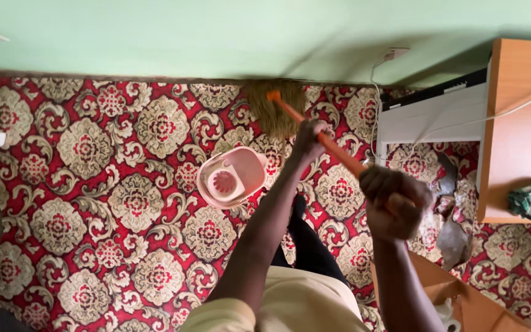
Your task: The person mops the carpeted floor using a mop and bucket, then moves a small wooden stand by hand to mop the area underneath, and finally reaches deep under the bed with the mop handle to clean the floor space there.
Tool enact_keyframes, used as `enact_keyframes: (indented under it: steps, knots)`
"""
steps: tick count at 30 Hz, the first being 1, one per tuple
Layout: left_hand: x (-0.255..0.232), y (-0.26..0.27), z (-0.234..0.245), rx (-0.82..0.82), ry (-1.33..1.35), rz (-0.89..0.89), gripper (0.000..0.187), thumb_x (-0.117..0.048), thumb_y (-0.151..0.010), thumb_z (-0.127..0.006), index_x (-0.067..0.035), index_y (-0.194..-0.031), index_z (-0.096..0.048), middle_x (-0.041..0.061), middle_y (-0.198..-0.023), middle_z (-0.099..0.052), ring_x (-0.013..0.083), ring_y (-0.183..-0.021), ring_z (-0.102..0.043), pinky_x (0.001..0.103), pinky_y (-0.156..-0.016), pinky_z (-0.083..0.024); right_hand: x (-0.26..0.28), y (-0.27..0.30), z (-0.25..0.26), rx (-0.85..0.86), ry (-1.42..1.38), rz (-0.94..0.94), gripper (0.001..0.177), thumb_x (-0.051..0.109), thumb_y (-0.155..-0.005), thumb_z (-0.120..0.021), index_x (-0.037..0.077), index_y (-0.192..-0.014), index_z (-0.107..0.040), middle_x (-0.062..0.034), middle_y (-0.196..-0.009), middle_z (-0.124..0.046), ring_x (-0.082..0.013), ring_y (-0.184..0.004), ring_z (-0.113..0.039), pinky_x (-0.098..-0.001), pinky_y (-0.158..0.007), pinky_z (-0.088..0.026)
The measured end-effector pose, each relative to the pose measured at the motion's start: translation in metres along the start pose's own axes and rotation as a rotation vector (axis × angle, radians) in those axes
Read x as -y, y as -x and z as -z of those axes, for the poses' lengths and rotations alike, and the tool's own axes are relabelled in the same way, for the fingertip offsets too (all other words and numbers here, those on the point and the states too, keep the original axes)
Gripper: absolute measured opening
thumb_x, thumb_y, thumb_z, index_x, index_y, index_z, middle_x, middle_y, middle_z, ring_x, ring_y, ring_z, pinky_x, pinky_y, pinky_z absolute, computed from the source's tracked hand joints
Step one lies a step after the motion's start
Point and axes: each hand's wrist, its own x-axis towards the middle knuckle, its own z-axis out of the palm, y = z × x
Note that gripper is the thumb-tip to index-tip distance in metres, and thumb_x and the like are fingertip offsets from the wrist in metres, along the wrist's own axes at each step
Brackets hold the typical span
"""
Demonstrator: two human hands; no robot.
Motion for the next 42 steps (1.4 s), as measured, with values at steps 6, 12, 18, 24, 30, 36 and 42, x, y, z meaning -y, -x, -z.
enact_keyframes:
  steps: [6,12,18,24,30,36,42]
  knots:
    - [-0.002,0.007,-0.019,0.069,0.061,0.243,0.022,-0.013,-0.078,-0.077,-0.010,-0.067,-0.059,0.008,-0.069,-0.064,0.0216,-0.062,-0.063,0.038,-0.063,-0.055,0.001,-0.025,0.031,0.051,-0.155,-0.025,0.034,0.023,-0.090,-0.044,0.006,-0.062,-0.036,-0.0058,-0.051,-0.033,-0.0175,-0.037,-0.033,-0.0372,-0.043,-0.033]
    - [-0.074,0.062,0.018,-0.064,0.001,0.198,0.023,-0.013,-0.077,-0.078,-0.011,-0.067,-0.058,0.006,-0.064,-0.059,0.0227,-0.060,-0.057,0.040,-0.062,-0.050,0.033,-0.032,0.042,-0.076,-0.232,-0.250,0.028,0.021,-0.082,-0.042,0.012,-0.060,-0.027,-0.0029,-0.052,-0.030,-0.0163,-0.034,-0.029,-0.0400,-0.041,-0.032]
    - [-0.051,0.054,0.039,-0.071,0.033,0.355,0.023,-0.009,-0.081,-0.071,-0.008,-0.064,-0.055,0.008,-0.060,-0.058,0.0249,-0.056,-0.060,0.040,-0.059,-0.049,0.020,-0.006,0.005,0.145,-0.273,-0.062,0.029,0.016,-0.083,-0.051,0.009,-0.063,-0.032,-0.0040,-0.052,-0.033,-0.0168,-0.038,-0.035,-0.0355,-0.040,-0.035]
    - [0.014,-0.005,0.048,-0.173,-0.051,0.181,0.019,-0.006,-0.072,-0.072,-0.006,-0.063,-0.055,0.012,-0.062,-0.060,0.0299,-0.063,-0.061,0.042,-0.066,-0.049,-0.031,-0.014,-0.014,0.205,-0.069,-0.039,0.024,0.014,-0.078,-0.042,0.007,-0.055,-0.042,-0.0042,-0.047,-0.043,-0.0169,-0.037,-0.039,-0.0354,-0.045,-0.038]
    - [0.008,-0.026,0.000,-0.178,0.016,0.134,0.010,-0.007,-0.070,-0.072,-0.009,-0.070,-0.063,0.008,-0.071,-0.065,0.0260,-0.070,-0.064,0.041,-0.072,-0.052,0.006,-0.050,0.000,0.155,0.082,-0.072,0.025,0.011,-0.074,-0.037,-0.006,-0.069,-0.055,-0.0242,-0.074,-0.059,-0.0294,-0.053,-0.053,-0.0377,-0.053,-0.048]
    - [0.007,-0.038,-0.035,0.194,0.278,0.261,0.013,-0.009,-0.073,-0.075,-0.006,-0.072,-0.062,0.009,-0.073,-0.066,0.0267,-0.072,-0.067,0.040,-0.069,-0.053,-0.001,-0.052,-0.016,0.137,0.081,-0.125,0.020,0.010,-0.071,-0.042,-0.007,-0.067,-0.051,-0.0148,-0.060,-0.051,-0.0196,-0.045,-0.042,-0.0316,-0.047,-0.037]
    - [0.046,-0.058,-0.002,0.443,0.175,0.090,0.017,-0.013,-0.068,-0.078,-0.007,-0.069,-0.062,0.011,-0.072,-0.066,0.0290,-0.070,-0.067,0.043,-0.065,-0.053,-0.025,-0.043,-0.056,0.061,0.025,-0.051,0.016,0.010,-0.074,-0.047,-0.004,-0.067,-0.045,-0.0123,-0.057,-0.046,-0.0199,-0.044,-0.040,-0.0343,-0.049,-0.037]
